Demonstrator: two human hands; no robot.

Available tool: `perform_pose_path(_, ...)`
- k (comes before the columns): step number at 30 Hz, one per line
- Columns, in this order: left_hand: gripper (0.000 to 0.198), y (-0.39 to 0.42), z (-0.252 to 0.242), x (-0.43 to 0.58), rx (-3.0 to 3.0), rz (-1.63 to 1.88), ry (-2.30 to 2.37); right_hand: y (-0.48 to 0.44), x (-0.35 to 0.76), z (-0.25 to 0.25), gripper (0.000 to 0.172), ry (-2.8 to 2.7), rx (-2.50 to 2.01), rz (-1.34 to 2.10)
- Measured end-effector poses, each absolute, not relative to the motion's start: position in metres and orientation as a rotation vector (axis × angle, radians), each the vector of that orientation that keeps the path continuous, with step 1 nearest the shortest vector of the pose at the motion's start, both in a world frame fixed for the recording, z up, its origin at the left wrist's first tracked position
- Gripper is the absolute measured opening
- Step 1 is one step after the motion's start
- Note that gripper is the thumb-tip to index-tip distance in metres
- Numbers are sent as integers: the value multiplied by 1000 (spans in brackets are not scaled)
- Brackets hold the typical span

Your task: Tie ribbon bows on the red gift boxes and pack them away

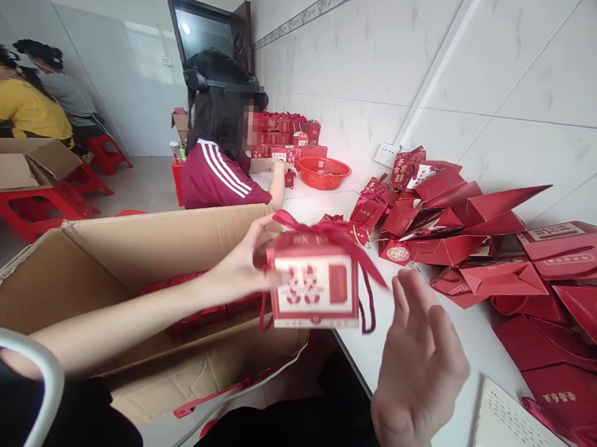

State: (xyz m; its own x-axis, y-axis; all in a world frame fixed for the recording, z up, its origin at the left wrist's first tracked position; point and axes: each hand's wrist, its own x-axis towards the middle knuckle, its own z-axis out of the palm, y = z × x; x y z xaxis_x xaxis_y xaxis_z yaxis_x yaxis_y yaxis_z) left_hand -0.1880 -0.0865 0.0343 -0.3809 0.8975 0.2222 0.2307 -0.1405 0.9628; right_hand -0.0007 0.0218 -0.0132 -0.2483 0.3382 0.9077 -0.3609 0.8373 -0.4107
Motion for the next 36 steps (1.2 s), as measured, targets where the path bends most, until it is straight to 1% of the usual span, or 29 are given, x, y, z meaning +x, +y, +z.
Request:
perform_pose_path(2, 66, -85, 47, -199, 920, 1537, 1460, 24, 1, -20, 49, -1660, 10, 720)
perform_pose_path(4, 59, -86, 58, -209, 690, 1499, 1352, 24, 3, -26, 40, -1665, 5, 804)
perform_pose_path(8, 60, -92, 66, -218, 480, 1503, 1307, 19, 5, -37, 29, -1743, -102, 869)
perform_pose_path(13, 59, -98, 64, -213, 441, 1531, 1300, 12, 4, -44, 17, -1797, -234, 841)
perform_pose_path(17, 60, -105, 67, -214, 411, 1550, 1320, 22, 1, -60, 13, -1940, -196, 769)
perform_pose_path(19, 60, -109, 66, -215, 405, 1573, 1326, 27, -5, -67, 15, -2061, -148, 674)
perform_pose_path(20, 59, -111, 64, -215, 398, 1579, 1329, 27, -9, -69, 21, -2094, -136, 614)
perform_pose_path(24, 58, -108, 54, -205, 347, 1578, 1304, 0, -35, -50, 61, -2013, -38, 367)
perform_pose_path(26, 53, -103, 51, -198, 323, 1580, 1261, -22, -49, -34, 70, -2018, 34, 293)
perform_pose_path(27, 50, -101, 50, -195, 311, 1589, 1240, -32, -55, -27, 69, -2043, 108, 289)
perform_pose_path(28, 48, -98, 50, -194, 298, 1600, 1226, -39, -59, -22, 61, -2074, 263, 301)
perform_pose_path(30, 48, -96, 51, -195, 278, 1636, 1224, -46, -63, -17, 36, -2059, 653, 304)
perform_pose_path(31, 49, -95, 52, -197, 271, 1648, 1233, -45, -63, -16, 31, -2050, 743, 309)
perform_pose_path(32, 51, -95, 52, -199, 267, 1653, 1242, -41, -63, -16, 32, -2041, 744, 319)
perform_pose_path(35, 52, -96, 50, -204, 259, 1656, 1236, -30, -67, -15, 45, -2029, 305, 371)
perform_pose_path(36, 51, -96, 49, -206, 266, 1667, 1224, -29, -70, -15, 46, -2033, 222, 381)
